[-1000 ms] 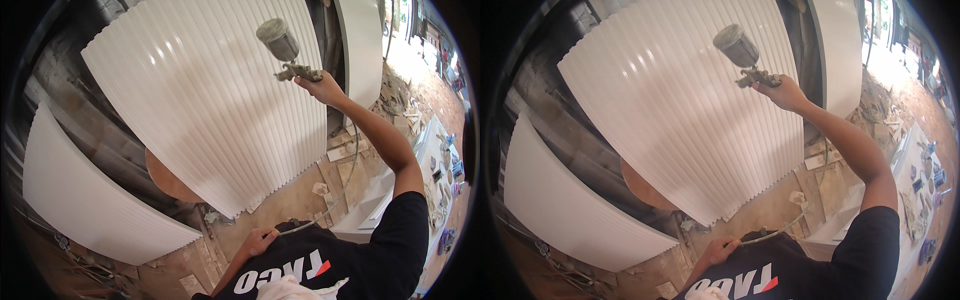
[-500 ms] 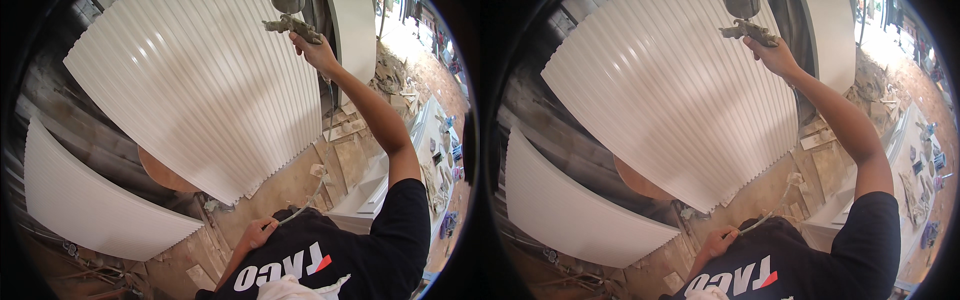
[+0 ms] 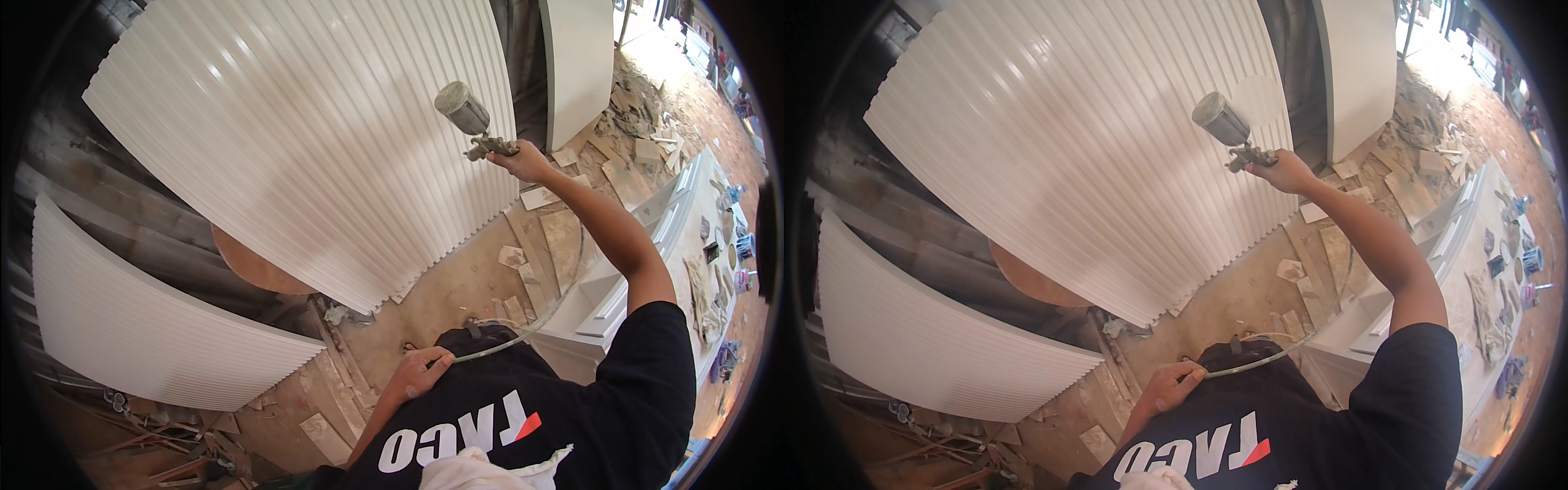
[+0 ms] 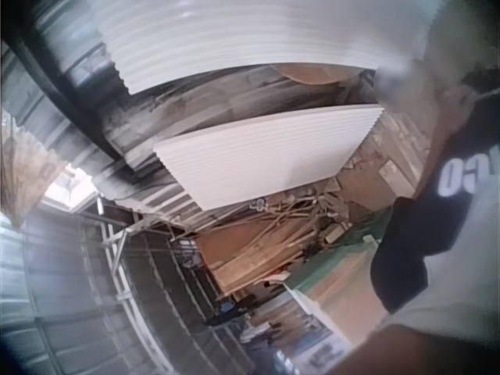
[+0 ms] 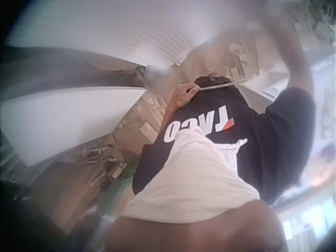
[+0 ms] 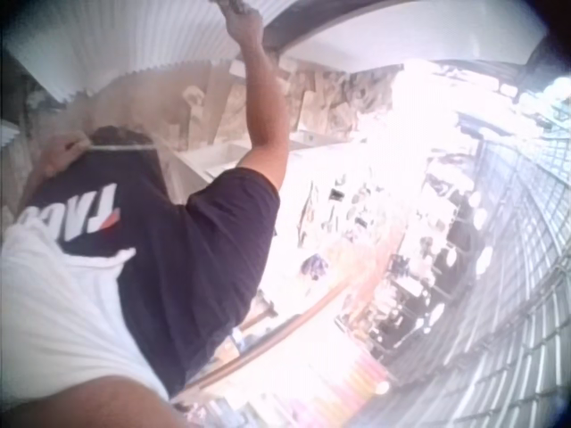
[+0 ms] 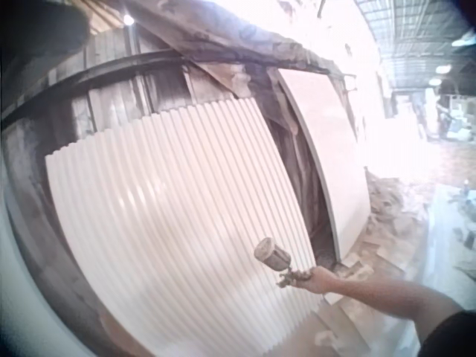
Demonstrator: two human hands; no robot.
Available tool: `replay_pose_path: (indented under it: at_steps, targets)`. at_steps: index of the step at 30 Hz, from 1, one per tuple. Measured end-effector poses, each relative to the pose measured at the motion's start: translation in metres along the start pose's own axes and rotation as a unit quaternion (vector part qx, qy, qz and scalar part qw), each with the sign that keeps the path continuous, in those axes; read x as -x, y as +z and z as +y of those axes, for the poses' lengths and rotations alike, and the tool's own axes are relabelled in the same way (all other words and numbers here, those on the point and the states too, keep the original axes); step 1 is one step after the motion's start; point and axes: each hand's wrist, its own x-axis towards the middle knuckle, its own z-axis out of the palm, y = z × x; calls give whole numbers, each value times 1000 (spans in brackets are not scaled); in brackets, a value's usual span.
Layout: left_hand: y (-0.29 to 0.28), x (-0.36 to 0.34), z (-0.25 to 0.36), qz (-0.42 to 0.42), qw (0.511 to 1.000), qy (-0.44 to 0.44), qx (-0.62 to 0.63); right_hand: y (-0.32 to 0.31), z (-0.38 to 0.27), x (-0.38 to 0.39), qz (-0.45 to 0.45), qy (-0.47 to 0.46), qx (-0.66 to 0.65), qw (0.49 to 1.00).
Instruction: The person spray paints a white slatted furniture panel using a pneumatic spray gun, moving the gun in vertical strokes to cover the surface.
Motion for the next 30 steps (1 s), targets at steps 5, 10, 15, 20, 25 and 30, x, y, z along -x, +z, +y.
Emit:
replay_pose_path:
  at_steps: [5,10,15,20,25,30]
  targets:
    - [5,-4,-2,7,1000,12,16,-15,-15,-5,54,-36,-3,998]
    - [5,-7,-3,17,999,5,33,-31,-48,-17,134,-87,-115,980]
    - [2,-11,-13,25,998,-43,35,-11,-47,-28,203,-127,-231,943]
    - [11,-11,-29,17,996,-82,37,56,7,-40,183,-80,-216,956]
    - [22,-19,-40,-4,992,-106,68,114,58,-37,116,37,-138,983]
    - [27,-27,-47,-38,987,-131,82,162,113,-32,56,78,-51,994]
